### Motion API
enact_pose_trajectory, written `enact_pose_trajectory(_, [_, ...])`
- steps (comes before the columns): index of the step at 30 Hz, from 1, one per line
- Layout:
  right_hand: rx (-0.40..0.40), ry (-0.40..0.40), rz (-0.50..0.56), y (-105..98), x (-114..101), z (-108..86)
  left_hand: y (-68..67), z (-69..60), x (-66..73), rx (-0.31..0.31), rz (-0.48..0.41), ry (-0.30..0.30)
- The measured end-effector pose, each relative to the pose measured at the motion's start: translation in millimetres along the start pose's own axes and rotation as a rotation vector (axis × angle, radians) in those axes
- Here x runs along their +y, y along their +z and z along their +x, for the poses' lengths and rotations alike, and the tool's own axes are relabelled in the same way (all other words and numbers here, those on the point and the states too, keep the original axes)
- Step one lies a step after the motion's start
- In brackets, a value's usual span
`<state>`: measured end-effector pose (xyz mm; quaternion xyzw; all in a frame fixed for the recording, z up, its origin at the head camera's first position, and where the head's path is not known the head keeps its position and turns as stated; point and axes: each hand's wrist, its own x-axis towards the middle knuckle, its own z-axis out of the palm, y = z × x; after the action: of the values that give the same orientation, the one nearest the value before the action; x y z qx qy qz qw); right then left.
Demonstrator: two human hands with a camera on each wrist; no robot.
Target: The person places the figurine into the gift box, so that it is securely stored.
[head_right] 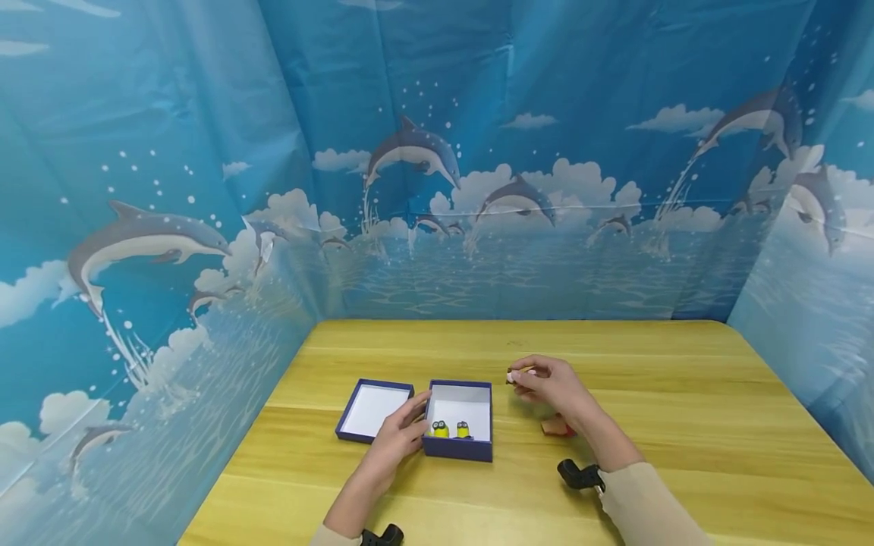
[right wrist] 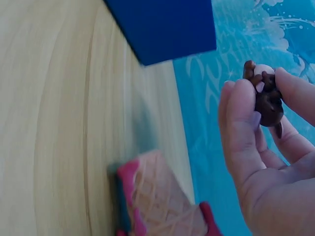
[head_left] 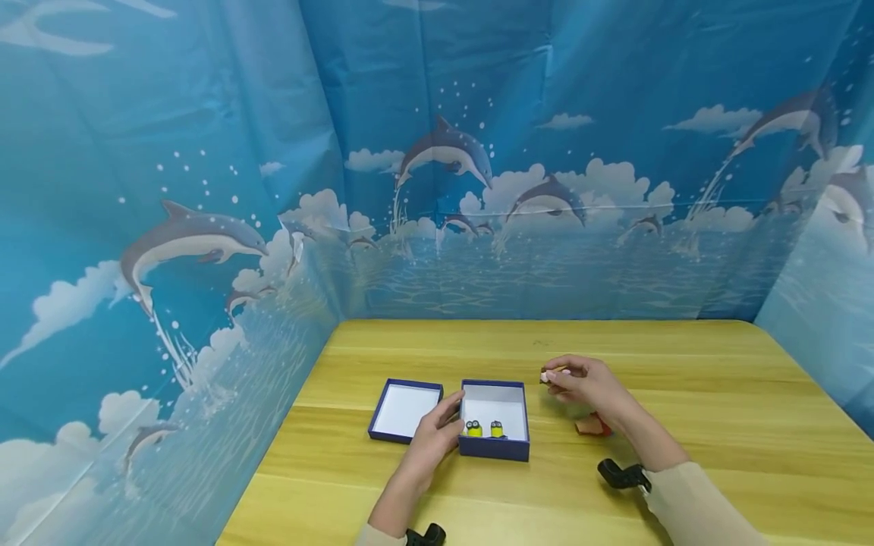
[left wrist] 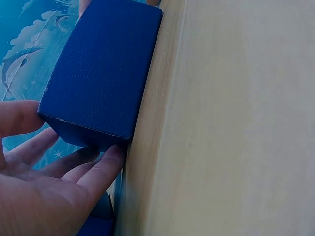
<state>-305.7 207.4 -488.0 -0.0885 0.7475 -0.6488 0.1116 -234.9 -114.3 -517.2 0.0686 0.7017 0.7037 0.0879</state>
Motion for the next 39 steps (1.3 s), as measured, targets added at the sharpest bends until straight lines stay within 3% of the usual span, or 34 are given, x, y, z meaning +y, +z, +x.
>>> enact_pose_trajectory(8, [-0.001,0.006,0.114,9.0,-7.6,-0.9,-1.7,1.5,-3.1,0.003,0.006,0.009])
enact_pose_trajectory(19, [-0.045,0.025,0.125,11.7,-14.8,-2.3,-0.5,3.4,-1.8,0.006,0.008,0.016])
enact_pose_trajectory(28, [-0.087,0.007,0.202,16.5,-23.6,-2.2,0.1,3.4,1.6,0.003,0.021,0.011])
enact_pose_trajectory(35, [-0.059,0.010,0.251,25.4,-21.9,-6.6,-0.1,3.3,-2.0,0.001,0.022,0.003])
enact_pose_trajectory(39, [-0.044,0.008,0.220,32.8,-19.9,-9.2,-0.7,2.4,-3.9,0.005,0.026,-0.003])
